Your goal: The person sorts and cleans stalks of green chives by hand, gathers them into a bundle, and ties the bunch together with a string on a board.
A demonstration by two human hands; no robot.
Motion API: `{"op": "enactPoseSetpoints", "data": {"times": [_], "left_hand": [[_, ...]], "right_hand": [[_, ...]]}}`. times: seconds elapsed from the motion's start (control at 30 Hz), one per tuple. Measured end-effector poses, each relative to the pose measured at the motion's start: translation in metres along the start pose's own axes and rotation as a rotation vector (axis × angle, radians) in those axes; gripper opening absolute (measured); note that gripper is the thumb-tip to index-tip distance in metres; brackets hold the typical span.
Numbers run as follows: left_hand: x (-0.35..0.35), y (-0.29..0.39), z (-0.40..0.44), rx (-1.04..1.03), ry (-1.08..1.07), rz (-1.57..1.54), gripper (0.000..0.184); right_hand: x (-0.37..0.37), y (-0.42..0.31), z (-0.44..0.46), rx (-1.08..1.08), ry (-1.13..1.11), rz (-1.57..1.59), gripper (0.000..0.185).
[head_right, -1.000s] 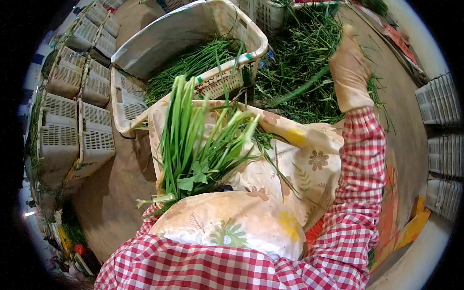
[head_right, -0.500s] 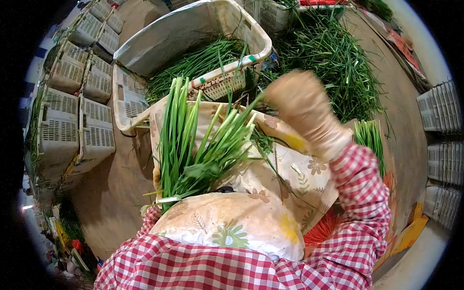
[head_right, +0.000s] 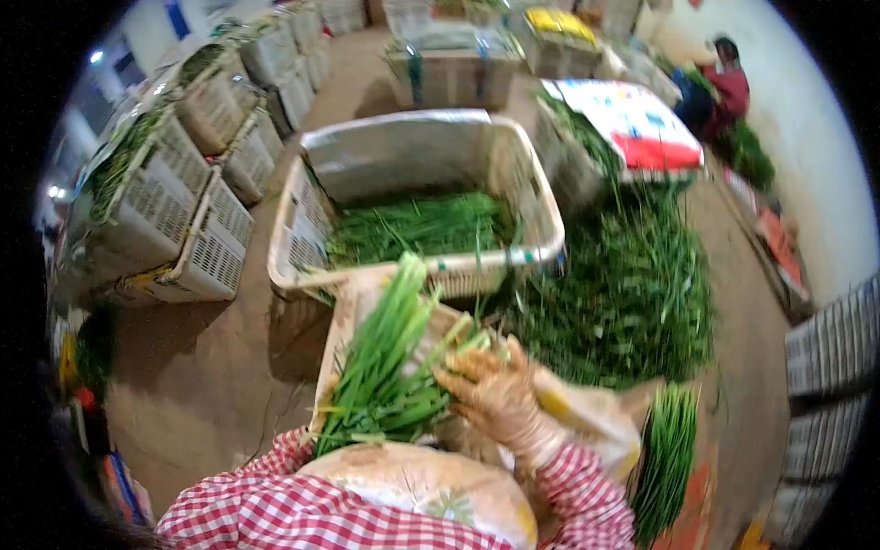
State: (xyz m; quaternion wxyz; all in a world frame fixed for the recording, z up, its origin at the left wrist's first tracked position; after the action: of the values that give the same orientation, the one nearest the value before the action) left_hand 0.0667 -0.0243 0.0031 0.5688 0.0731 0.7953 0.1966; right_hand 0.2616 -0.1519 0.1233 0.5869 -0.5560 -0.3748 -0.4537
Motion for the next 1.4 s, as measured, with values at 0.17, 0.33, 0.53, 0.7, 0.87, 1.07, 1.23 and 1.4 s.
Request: {"op": "enactPoseSetpoints", "data": {"times": [0.17, 0.33, 0.53, 0.7, 0.87, 1.07, 1.23, 1.4], "left_hand": [[0.005, -0.01, -0.005, 0.062, 0.008, -0.087, 0.05], [0.039, -0.009, 0.001, 0.065, 0.126, 0.103, 0.054], [0.025, -0.026, -0.003, 0.161, -0.132, -0.327, 0.053], [0.021, -0.017, -0.009, 0.176, -0.06, -0.092, 0.052], [0.004, -0.004, -0.019, 0.17, -0.014, 0.092, 0.053], [-0.037, 0.015, -0.019, 0.144, 0.084, 0.364, 0.056], [-0.059, 0.028, -0.008, -0.091, 0.125, 0.823, 0.049], [-0.081, 0.023, -0.003, -0.015, 0.066, 0.814, 0.053]], "right_hand": [[0.004, 0.01, -0.001, 0.12, 0.122, 0.24, 0.035], [0.008, 0.026, 0.001, -0.07, 0.505, 0.226, 0.02], [-0.026, 0.071, 0.021, -0.489, 0.915, 1.273, 0.037], [-0.01, 0.12, 0.018, -0.436, 0.924, 0.442, 0.043], [0.03, 0.252, -0.07, -0.865, 0.966, 0.245, 0.019], [0.008, 0.282, -0.117, -1.384, -0.138, -0.147, 0.051], [0.061, 0.127, -0.036, -0.716, 0.582, 0.978, 0.026], [0.053, 0.051, 0.003, -0.524, 0.531, 1.106, 0.019]]}}
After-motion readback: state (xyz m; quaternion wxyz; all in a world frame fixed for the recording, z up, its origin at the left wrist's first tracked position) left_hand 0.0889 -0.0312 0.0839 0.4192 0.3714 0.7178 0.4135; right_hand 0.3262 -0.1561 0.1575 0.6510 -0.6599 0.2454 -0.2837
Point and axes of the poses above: each hand's wrist, its own z-axis towards the middle knuckle, its own x-axis out of the back of the hand, y = z × x, the point moved 6 cm from there along z, towards the middle knuckle, and after that the axes turned 4 degrees about -y, right-handed, at the moved point
